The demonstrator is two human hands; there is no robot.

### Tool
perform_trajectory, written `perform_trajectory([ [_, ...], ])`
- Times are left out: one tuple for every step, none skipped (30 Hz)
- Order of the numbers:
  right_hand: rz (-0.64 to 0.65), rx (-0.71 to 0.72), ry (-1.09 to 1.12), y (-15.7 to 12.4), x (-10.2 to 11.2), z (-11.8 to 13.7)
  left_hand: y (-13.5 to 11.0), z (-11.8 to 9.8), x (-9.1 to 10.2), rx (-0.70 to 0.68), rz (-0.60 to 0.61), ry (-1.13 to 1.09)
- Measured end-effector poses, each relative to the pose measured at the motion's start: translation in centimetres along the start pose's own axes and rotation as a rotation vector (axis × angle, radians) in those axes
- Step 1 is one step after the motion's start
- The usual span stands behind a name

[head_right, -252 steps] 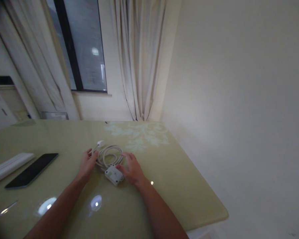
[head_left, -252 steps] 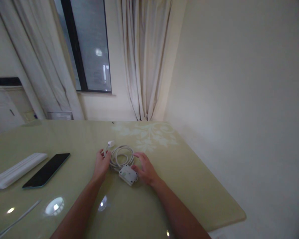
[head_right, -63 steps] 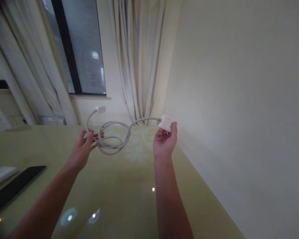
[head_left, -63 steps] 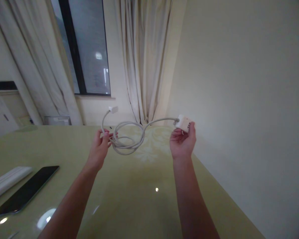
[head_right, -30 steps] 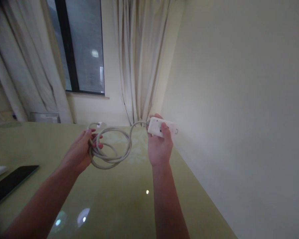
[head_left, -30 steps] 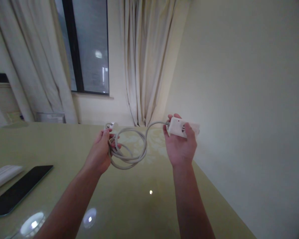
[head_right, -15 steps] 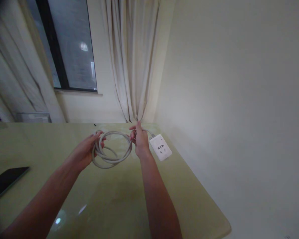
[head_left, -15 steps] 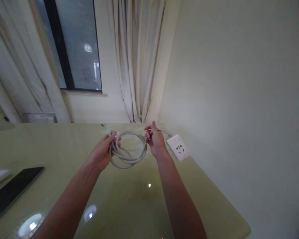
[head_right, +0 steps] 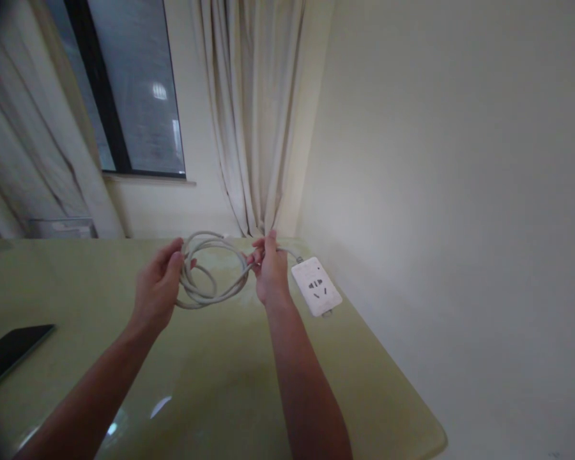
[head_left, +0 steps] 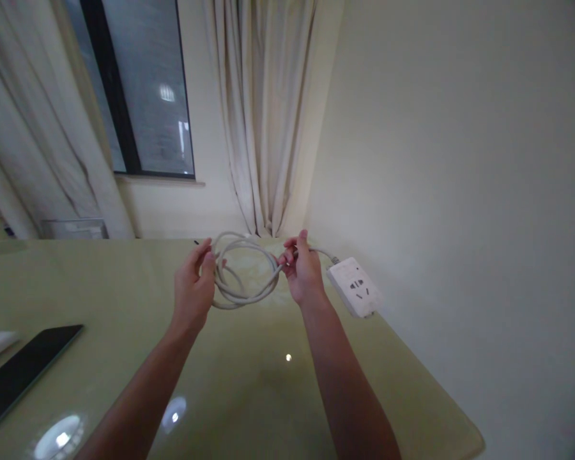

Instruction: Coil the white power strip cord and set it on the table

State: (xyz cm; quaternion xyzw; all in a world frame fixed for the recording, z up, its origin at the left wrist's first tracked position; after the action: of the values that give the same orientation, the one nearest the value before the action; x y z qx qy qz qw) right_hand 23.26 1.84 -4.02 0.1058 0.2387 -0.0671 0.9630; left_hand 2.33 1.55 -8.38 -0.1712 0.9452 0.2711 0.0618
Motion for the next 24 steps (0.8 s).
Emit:
perform_trajectory([
  [0.005,-0.020,0.018,-0.1,-0.2,-0.1,-0.2,0.3,-0.2,0.016,-0.044,-0.060],
  [0.007,-0.043,0.036,-0.2,-0.4,-0.2,-0.4,0.3,-0.2,0.002,-0.080,-0.136],
  [0.008,-0.069,0.052,-0.3,-0.5,-0.4,-0.6,0.1,-0.2,-0.047,-0.106,-0.210],
  [0.009,-0.099,0.065,-0.4,-0.6,-0.5,-0.8,-0.5,-0.1,-0.131,-0.118,-0.266],
  [0.008,-0.128,0.073,-0.4,-0.6,-0.6,-0.9,-1.4,0.2,-0.238,-0.102,-0.288],
  [0.006,-0.155,0.079,-0.4,-0.6,-0.7,-1.1,-2.5,0.4,-0.359,-0.040,-0.263],
  [0.001,-0.176,0.081,-0.4,-0.5,-0.7,-1.2,-3.8,0.6,-0.486,0.060,-0.191],
  [-0.007,-0.190,0.080,-0.3,-0.4,-0.7,-1.4,-5.1,0.6,-0.607,0.210,-0.066],
  [-0.017,-0.195,0.077,-0.2,-0.3,-0.6,-1.6,-6.2,0.5,-0.721,0.384,0.090],
  [-0.029,-0.193,0.076,-0.1,-0.1,-0.5,-1.8,-7.0,0.5,-0.804,0.525,0.242],
  [-0.038,-0.188,0.076,-0.1,0.1,-0.3,-1.9,-7.6,0.5,-0.857,0.620,0.360],
  [-0.044,-0.183,0.080,0.0,0.3,-0.1,-1.9,-8.0,0.5,-0.895,0.687,0.454],
  [-0.051,-0.178,0.087,0.1,0.4,0.1,-1.9,-8.2,0.5,-0.916,0.724,0.518],
  [-0.061,-0.174,0.097,0.1,0.6,0.3,-1.8,-8.2,0.4,-0.928,0.746,0.560],
  [-0.072,-0.170,0.108,0.1,0.7,0.5,-1.8,-8.0,0.4,-0.934,0.761,0.594],
  [-0.082,-0.164,0.119,0.1,0.9,0.7,-1.8,-7.8,0.3,-0.939,0.769,0.624],
  [-0.089,-0.157,0.128,0.1,1.0,0.9,-1.8,-7.5,0.2,-0.943,0.770,0.655],
  [-0.091,-0.147,0.134,0.0,1.1,1.2,-1.8,-7.3,0.2,-0.944,0.761,0.690],
  [-0.083,-0.137,0.134,-0.1,1.1,1.4,-1.7,-7.1,0.2,-0.943,0.743,0.726],
  [-0.065,-0.126,0.129,-0.2,1.1,1.6,-1.7,-7.0,0.3,-0.935,0.716,0.764],
  [-0.042,-0.112,0.121,-0.3,1.1,1.9,-1.6,-6.9,0.4,-0.916,0.683,0.803],
  [-0.017,-0.096,0.111,-0.5,1.0,2.1,-1.5,-6.8,0.5,-0.885,0.646,0.840],
  [0.007,-0.076,0.099,-0.6,1.0,2.3,-1.4,-6.8,0.7,-0.841,0.609,0.872],
  [0.025,-0.055,0.085,-0.7,1.0,2.4,-1.2,-6.8,0.8,-0.787,0.574,0.894],
])
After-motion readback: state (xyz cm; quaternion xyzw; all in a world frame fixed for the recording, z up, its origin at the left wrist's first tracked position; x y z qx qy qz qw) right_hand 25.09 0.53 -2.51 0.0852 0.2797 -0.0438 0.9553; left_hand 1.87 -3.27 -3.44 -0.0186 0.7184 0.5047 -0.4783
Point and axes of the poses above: each hand's wrist, its own y-axis towards the middle knuckle, its own x-axis out of the back of the hand, z = x × y, the point moved 3 cm from there along y, towards the middle knuckle, and after that the axes turned 9 degrees about -y, right-handed, at the moved point
